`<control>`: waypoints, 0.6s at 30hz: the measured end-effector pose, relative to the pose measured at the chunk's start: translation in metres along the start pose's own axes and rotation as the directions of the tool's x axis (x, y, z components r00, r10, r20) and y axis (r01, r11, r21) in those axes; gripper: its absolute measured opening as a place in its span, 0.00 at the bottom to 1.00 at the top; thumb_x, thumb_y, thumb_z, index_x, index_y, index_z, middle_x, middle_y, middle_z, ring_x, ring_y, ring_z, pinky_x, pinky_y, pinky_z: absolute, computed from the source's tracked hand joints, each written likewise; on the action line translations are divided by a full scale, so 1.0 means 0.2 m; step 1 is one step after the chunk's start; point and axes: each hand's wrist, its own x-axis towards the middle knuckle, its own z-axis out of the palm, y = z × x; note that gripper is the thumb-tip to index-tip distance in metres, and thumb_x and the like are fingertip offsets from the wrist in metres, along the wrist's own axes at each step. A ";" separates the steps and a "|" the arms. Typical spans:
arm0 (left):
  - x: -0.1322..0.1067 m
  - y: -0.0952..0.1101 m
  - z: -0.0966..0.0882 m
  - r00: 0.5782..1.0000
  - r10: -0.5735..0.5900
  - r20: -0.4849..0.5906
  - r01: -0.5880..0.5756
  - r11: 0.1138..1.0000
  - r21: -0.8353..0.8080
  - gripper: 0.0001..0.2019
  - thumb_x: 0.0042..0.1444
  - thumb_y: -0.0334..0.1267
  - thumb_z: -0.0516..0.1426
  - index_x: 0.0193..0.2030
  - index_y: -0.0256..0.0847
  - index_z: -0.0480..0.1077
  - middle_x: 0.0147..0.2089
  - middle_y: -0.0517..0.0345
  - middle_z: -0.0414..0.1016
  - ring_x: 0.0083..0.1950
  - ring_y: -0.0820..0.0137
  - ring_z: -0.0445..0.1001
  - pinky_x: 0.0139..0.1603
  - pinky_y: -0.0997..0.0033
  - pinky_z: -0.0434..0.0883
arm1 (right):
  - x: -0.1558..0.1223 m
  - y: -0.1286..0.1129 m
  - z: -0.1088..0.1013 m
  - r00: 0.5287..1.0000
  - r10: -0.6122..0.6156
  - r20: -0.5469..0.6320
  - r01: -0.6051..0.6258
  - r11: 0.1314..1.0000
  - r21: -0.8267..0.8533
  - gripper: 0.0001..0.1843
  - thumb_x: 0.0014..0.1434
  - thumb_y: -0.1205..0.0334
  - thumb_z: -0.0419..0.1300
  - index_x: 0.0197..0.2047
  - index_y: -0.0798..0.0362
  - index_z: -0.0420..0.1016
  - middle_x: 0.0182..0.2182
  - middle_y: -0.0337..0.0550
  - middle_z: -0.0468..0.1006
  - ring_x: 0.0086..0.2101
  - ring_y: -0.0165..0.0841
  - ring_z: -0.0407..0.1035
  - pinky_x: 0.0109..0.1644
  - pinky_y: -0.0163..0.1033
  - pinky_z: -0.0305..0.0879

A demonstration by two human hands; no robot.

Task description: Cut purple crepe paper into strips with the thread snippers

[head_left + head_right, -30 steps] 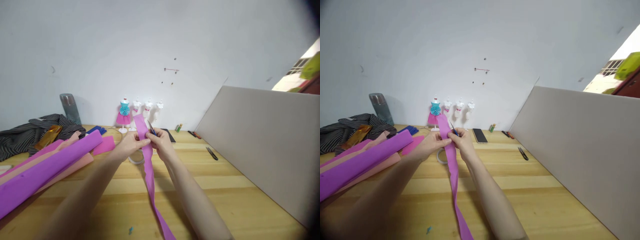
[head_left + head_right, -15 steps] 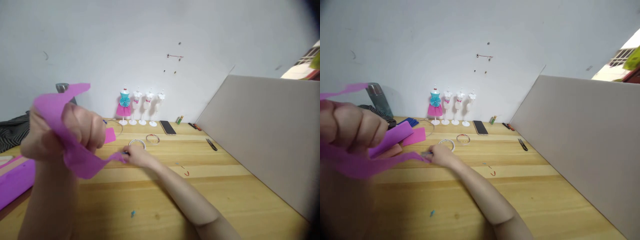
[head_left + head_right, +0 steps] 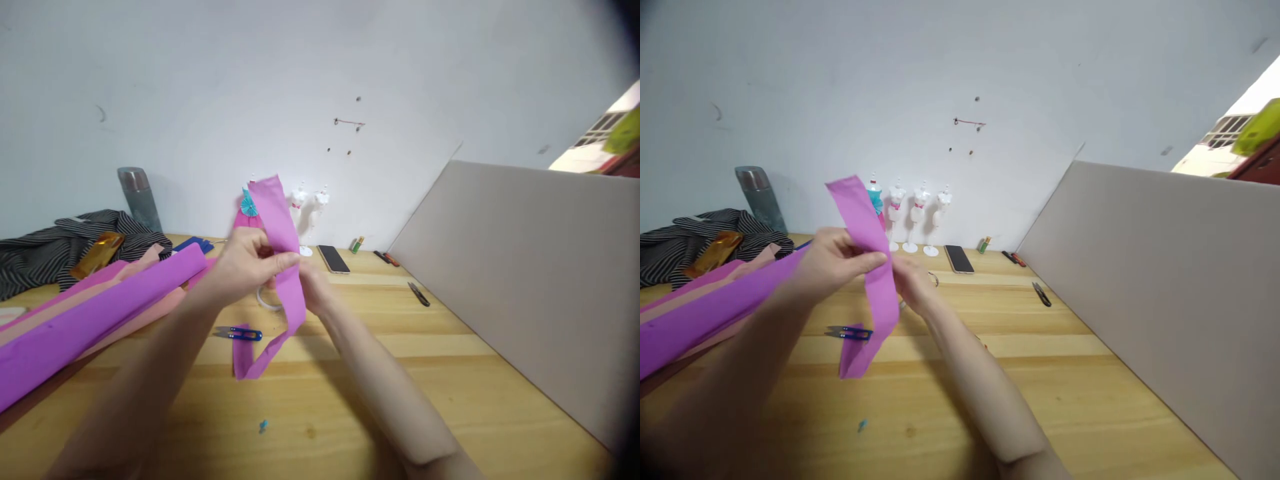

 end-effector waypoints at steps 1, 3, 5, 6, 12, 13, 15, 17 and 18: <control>0.01 -0.03 0.04 1.000 -0.015 -0.016 0.016 0.998 0.054 0.06 0.48 0.37 0.61 0.25 0.37 0.75 0.21 0.60 0.72 0.24 0.72 0.69 0.24 0.74 0.65 | -0.01 -0.03 -0.05 1.000 -0.020 -0.018 0.021 0.998 0.057 0.28 0.58 0.37 0.48 0.35 0.53 0.74 0.28 0.45 0.77 0.32 0.38 0.72 0.35 0.41 0.67; 0.01 -0.08 0.13 0.999 0.000 -0.032 0.006 0.977 0.212 0.07 0.50 0.37 0.60 0.25 0.36 0.74 0.22 0.59 0.71 0.25 0.73 0.67 0.25 0.73 0.63 | -0.05 -0.08 -0.11 0.996 -0.084 -0.040 0.093 0.939 0.330 0.27 0.53 0.36 0.54 0.34 0.54 0.74 0.28 0.44 0.77 0.33 0.38 0.72 0.36 0.41 0.67; 0.00 -0.11 0.19 0.999 0.044 0.001 -0.041 0.930 0.365 0.10 0.51 0.37 0.59 0.21 0.37 0.71 0.21 0.60 0.68 0.25 0.73 0.64 0.27 0.72 0.61 | -0.10 -0.09 -0.13 0.991 -0.089 -0.101 0.124 0.893 0.433 0.19 0.47 0.45 0.65 0.31 0.53 0.74 0.26 0.41 0.76 0.30 0.34 0.71 0.37 0.38 0.66; -0.01 -0.11 0.20 0.997 0.060 0.042 -0.072 0.910 0.409 0.12 0.52 0.37 0.58 0.20 0.37 0.69 0.21 0.60 0.67 0.25 0.74 0.63 0.27 0.72 0.60 | -0.12 -0.09 -0.13 0.989 -0.063 -0.137 0.120 0.881 0.458 0.17 0.43 0.49 0.69 0.29 0.53 0.74 0.25 0.39 0.75 0.28 0.33 0.70 0.37 0.37 0.66; 0.03 -0.14 0.08 0.897 -0.055 0.438 -0.106 0.937 0.334 0.13 0.56 0.44 0.54 0.30 0.40 0.75 0.26 0.60 0.73 0.27 0.72 0.67 0.28 0.73 0.60 | -0.24 -0.21 -0.28 0.953 -0.018 -0.302 0.169 0.860 0.482 0.14 0.39 0.56 0.72 0.23 0.52 0.73 0.18 0.36 0.73 0.22 0.29 0.66 0.29 0.36 0.61; 0.05 -0.18 0.05 0.876 -0.107 0.470 -0.085 0.925 0.369 0.13 0.56 0.44 0.54 0.32 0.41 0.76 0.28 0.60 0.75 0.29 0.71 0.69 0.29 0.73 0.61 | -0.28 -0.26 -0.33 0.939 -0.070 -0.338 0.230 0.856 0.464 0.12 0.40 0.56 0.71 0.23 0.52 0.74 0.18 0.35 0.73 0.21 0.27 0.65 0.28 0.35 0.59; 0.08 -0.30 0.01 0.828 -0.241 0.506 -0.065 0.856 0.514 0.10 0.53 0.41 0.55 0.34 0.42 0.77 0.30 0.59 0.77 0.31 0.70 0.71 0.31 0.72 0.62 | -0.38 -0.35 -0.44 0.899 -0.179 -0.401 0.354 0.835 0.420 0.10 0.42 0.58 0.71 0.22 0.49 0.74 0.18 0.30 0.71 0.17 0.21 0.58 0.24 0.35 0.52; 0.09 -0.43 0.01 0.766 -0.387 0.514 -0.105 0.713 0.693 0.07 0.48 0.36 0.57 0.32 0.41 0.76 0.30 0.58 0.77 0.32 0.68 0.71 0.32 0.72 0.61 | -0.50 -0.41 -0.55 0.818 -0.326 -0.475 0.470 0.854 0.224 0.08 0.45 0.52 0.70 0.28 0.42 0.76 0.23 0.28 0.74 0.16 0.20 0.53 0.22 0.37 0.49; 0.09 -0.50 0.01 0.750 -0.420 0.510 -0.108 0.684 0.721 0.06 0.45 0.34 0.58 0.30 0.41 0.75 0.30 0.57 0.76 0.32 0.67 0.71 0.31 0.71 0.61 | -0.56 -0.41 -0.61 0.776 -0.397 -0.490 0.460 0.888 0.009 0.13 0.51 0.40 0.62 0.30 0.38 0.76 0.24 0.31 0.75 0.16 0.24 0.54 0.23 0.40 0.49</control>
